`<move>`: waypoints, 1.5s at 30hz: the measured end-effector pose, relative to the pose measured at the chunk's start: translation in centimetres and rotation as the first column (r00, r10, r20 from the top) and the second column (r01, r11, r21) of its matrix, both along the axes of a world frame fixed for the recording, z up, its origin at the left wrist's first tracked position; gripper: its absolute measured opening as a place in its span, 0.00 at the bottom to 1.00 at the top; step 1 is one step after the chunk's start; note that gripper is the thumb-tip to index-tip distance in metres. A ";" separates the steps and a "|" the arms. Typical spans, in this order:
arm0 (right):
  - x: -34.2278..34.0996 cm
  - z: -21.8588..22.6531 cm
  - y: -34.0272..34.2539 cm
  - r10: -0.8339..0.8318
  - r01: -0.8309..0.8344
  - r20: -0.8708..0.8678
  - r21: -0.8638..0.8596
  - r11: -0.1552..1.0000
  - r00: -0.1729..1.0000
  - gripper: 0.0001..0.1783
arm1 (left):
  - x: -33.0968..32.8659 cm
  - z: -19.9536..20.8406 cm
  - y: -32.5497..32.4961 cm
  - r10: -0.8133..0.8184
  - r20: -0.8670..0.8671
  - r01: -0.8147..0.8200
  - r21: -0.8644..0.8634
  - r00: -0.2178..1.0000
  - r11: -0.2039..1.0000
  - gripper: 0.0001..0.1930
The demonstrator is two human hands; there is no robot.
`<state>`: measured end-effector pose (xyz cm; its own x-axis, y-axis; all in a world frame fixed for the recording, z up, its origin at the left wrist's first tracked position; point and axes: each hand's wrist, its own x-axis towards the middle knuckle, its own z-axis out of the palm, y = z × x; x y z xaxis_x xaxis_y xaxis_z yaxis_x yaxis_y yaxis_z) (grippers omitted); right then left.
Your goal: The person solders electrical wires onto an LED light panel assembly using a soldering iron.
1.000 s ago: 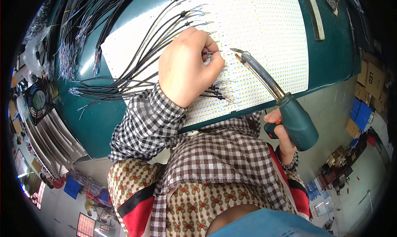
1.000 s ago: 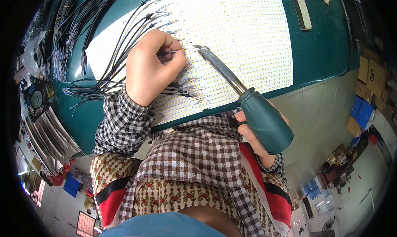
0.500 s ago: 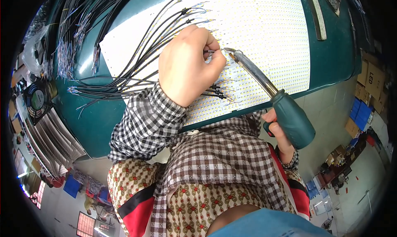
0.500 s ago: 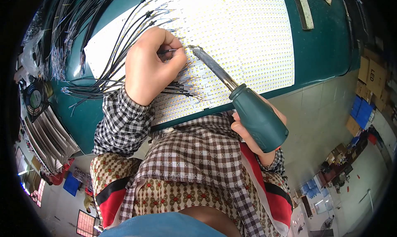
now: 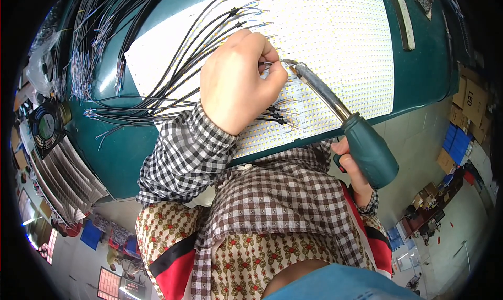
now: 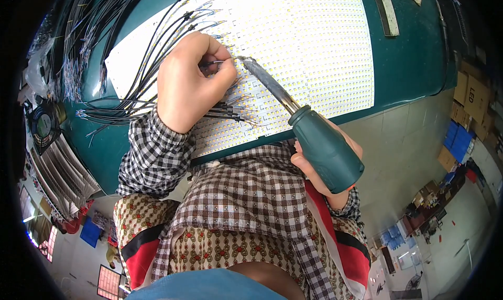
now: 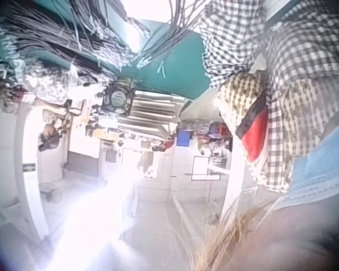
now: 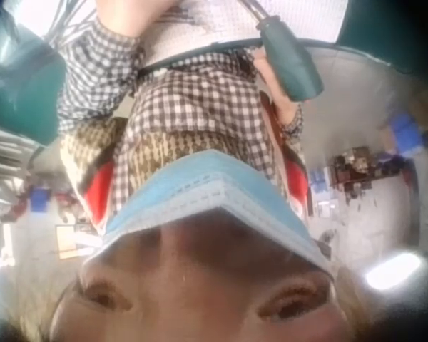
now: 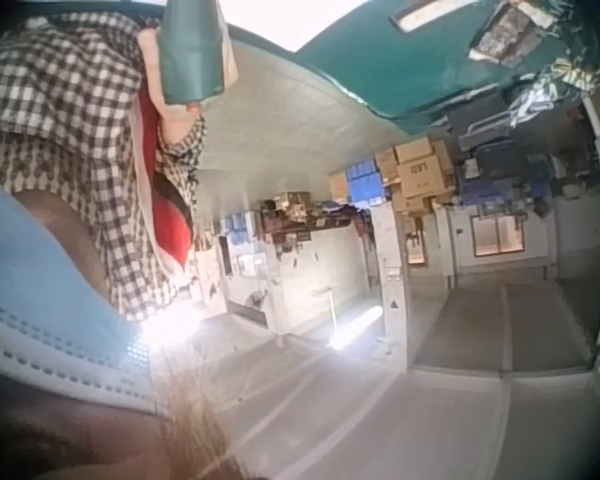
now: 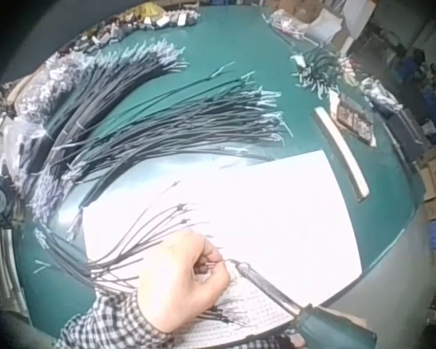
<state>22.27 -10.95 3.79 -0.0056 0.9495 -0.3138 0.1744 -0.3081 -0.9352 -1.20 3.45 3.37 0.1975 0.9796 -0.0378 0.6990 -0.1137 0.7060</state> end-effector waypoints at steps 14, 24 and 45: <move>0.5 -0.1 0.3 0.009 -0.004 -0.050 0.096 0.995 0.999 0.32 | -0.1 0.1 0.1 0.000 -0.003 0.000 0.009 1.000 1.000 0.05; -0.6 0.4 0.1 -0.065 0.076 -0.134 0.080 0.994 0.989 0.21 | -3.0 2.1 -1.4 -0.205 -0.035 0.207 0.250 0.978 0.946 0.08; -0.3 -0.8 -0.3 -0.037 0.051 -0.175 0.077 0.996 0.984 0.27 | -1.7 0.1 -1.2 0.040 0.145 -0.011 -0.198 0.989 0.980 0.05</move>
